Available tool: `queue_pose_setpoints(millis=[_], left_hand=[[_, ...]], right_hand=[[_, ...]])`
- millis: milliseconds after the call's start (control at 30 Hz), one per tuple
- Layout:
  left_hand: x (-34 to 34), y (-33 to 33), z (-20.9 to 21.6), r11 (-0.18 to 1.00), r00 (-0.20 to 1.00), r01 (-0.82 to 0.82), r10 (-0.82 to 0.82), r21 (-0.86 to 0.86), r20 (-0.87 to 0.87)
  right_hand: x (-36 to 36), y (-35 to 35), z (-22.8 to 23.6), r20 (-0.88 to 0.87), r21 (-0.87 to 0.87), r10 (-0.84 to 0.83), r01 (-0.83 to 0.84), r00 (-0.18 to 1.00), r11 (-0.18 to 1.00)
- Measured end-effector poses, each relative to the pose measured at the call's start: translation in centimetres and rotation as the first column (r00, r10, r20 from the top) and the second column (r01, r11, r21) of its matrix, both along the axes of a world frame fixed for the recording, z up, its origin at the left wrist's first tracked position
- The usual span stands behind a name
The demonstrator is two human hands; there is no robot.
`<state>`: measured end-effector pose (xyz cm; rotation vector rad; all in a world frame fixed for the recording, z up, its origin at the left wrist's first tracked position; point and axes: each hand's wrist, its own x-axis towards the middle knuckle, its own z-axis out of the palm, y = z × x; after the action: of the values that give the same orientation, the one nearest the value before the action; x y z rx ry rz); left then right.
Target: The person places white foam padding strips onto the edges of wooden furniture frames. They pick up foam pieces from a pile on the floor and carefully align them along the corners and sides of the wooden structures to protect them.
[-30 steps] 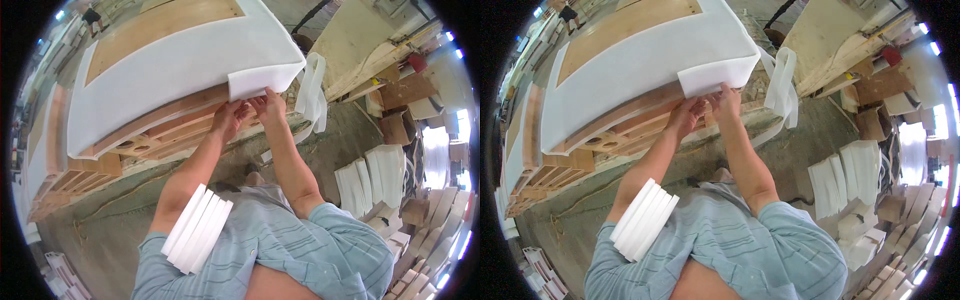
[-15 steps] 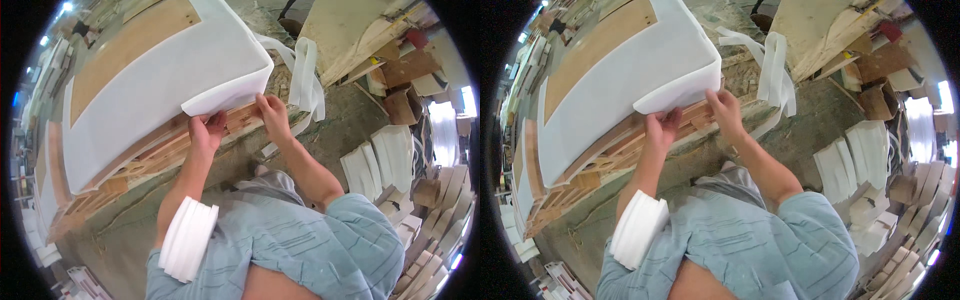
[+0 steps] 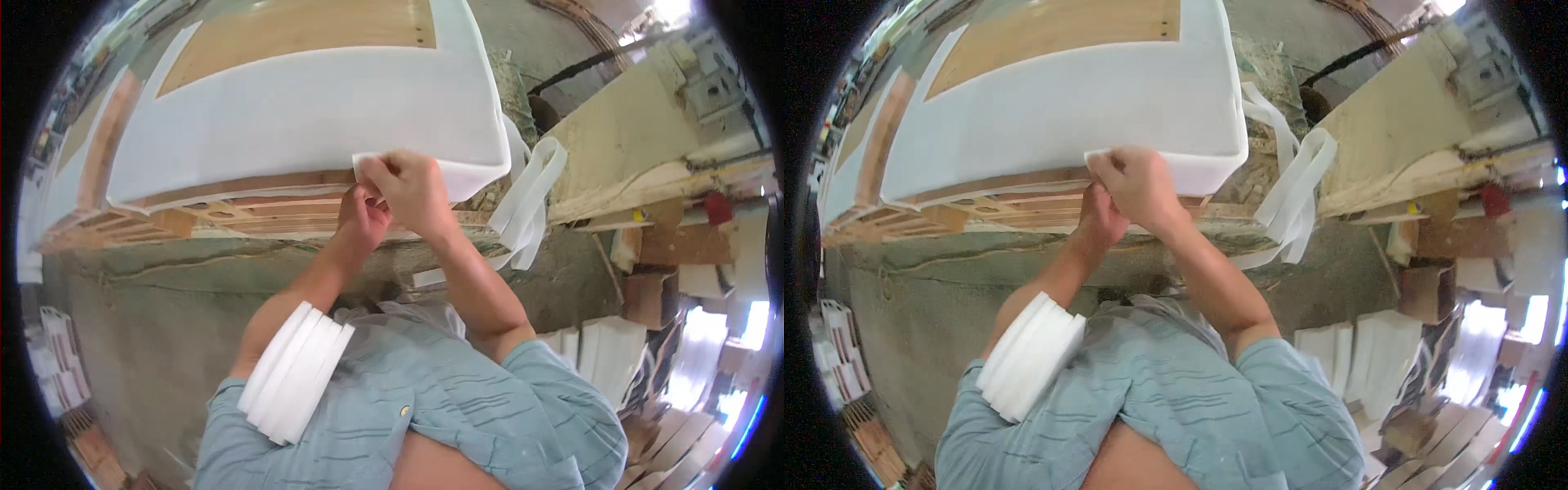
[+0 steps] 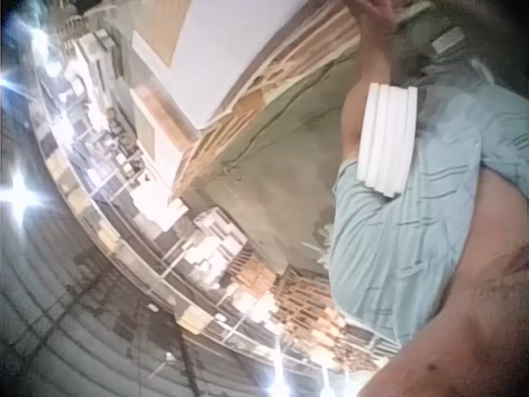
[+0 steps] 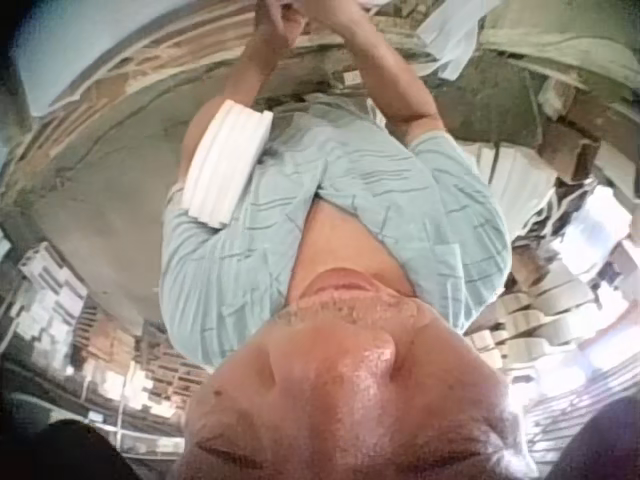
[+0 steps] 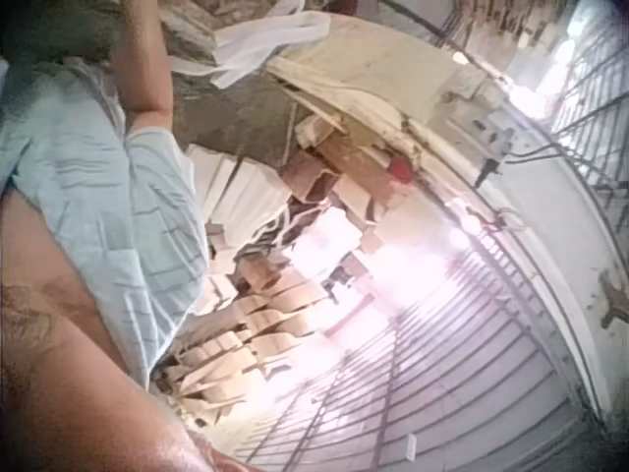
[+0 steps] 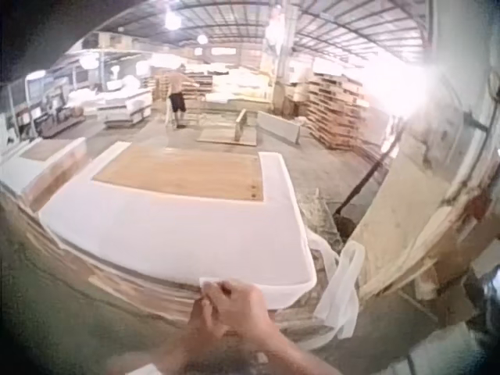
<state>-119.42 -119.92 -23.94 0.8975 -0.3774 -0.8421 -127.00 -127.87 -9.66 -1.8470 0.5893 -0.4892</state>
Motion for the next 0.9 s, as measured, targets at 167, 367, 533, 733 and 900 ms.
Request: queue_pose_setpoints(millis=[167, 367, 533, 733, 900], left_hand=[[0.0, -1.3, 3.6, 0.98, 0.826, -0.018, 0.127, 0.2, -0.549], [1.6, 1.2, 0.3, 0.972, 0.814, 0.218, -0.229, -0.084, -0.534], [6.0, 9.1, -3.0, 0.819, 0.834, 0.532, -0.463, 0.215, -0.3], [15.9, 34.4, 0.1, 0.871, 1.0, -0.007, -0.003, 0.491, 0.018], [24.9, 52.5, 10.2, 0.59, 0.956, -0.147, -0.121, 0.794, 0.267]], right_hand=[[-8.0, -8.2, -2.0, -0.095, 0.015, 0.063, -0.062, 0.993, 0.998], [-6.5, 1.5, -0.1, 0.399, 0.198, 0.31, -0.412, 0.863, 0.889], [5.5, 18.3, 3.2, 0.354, -0.308, 0.935, -0.944, 0.005, 0.122], [14.3, 37.2, 2.3, 0.053, 0.107, 0.747, -0.74, -0.663, -0.664], [18.8, 52.7, 0.9, -0.059, 0.414, 0.794, -0.739, -0.605, -0.532]])
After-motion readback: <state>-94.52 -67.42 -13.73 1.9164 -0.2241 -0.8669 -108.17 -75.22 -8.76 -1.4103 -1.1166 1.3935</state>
